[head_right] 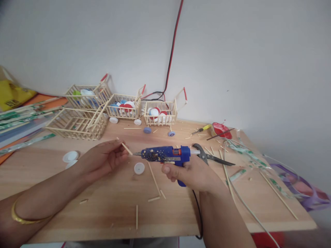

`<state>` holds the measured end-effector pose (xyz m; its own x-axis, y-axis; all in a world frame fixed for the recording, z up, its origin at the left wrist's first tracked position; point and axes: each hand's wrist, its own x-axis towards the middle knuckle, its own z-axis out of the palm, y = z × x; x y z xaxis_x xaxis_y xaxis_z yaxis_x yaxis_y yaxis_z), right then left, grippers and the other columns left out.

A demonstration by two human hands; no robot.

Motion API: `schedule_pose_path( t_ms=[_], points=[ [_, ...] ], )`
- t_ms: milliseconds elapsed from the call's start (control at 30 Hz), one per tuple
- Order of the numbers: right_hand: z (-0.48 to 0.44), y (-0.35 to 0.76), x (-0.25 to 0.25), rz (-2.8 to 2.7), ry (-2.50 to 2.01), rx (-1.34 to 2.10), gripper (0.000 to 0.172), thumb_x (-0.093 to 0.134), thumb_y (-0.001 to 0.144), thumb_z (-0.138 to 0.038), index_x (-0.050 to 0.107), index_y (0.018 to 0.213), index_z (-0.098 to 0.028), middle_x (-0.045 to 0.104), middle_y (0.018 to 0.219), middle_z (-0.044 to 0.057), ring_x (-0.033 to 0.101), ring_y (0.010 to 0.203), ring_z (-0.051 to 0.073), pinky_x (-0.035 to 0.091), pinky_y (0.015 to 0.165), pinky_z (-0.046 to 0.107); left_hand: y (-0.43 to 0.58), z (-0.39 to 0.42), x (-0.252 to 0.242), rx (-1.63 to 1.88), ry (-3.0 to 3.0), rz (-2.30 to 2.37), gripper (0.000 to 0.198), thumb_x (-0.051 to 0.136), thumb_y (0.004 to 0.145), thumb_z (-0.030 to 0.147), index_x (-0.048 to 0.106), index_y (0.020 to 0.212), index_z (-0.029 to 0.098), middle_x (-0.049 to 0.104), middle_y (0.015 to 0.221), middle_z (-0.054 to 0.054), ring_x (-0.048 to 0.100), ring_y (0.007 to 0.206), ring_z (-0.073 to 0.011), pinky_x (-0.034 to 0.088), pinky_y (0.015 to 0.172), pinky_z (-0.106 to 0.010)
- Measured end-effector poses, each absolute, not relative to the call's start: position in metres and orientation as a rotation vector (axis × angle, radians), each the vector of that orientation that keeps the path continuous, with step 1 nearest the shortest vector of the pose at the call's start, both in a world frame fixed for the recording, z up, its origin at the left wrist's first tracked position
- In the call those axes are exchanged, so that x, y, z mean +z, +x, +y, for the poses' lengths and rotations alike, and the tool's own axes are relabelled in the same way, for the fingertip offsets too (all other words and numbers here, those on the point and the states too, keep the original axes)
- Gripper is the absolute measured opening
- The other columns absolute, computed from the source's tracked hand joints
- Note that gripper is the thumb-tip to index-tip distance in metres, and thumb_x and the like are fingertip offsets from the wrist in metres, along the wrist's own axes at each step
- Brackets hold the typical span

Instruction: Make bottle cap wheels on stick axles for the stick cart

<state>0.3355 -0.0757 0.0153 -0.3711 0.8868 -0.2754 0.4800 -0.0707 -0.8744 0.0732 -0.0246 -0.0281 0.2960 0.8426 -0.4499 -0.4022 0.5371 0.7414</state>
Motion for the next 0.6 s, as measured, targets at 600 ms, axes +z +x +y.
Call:
schedule_pose_path(
  t_ms=[600],
  points=[
    [-0.0747, 0.3310, 0.0160, -1.825, -1.527, 1.398, 0.052, 0.059, 0.072, -0.067, 0.053, 0.071, -0.015, 0.048, 0.057, 0.000, 0.043, 0.051, 0.010, 0.035, 0.045, 0.021, 0.0753, -0.0232, -0.0254, 0.894, 0.409, 0.889, 0.022, 0.047, 0.090, 0.012, 0.057, 0.070, 0.012, 0.062, 0.066, -0.003, 0.061, 0.058, -0.0082, 0.054, 0.059, -0.017]
  ],
)
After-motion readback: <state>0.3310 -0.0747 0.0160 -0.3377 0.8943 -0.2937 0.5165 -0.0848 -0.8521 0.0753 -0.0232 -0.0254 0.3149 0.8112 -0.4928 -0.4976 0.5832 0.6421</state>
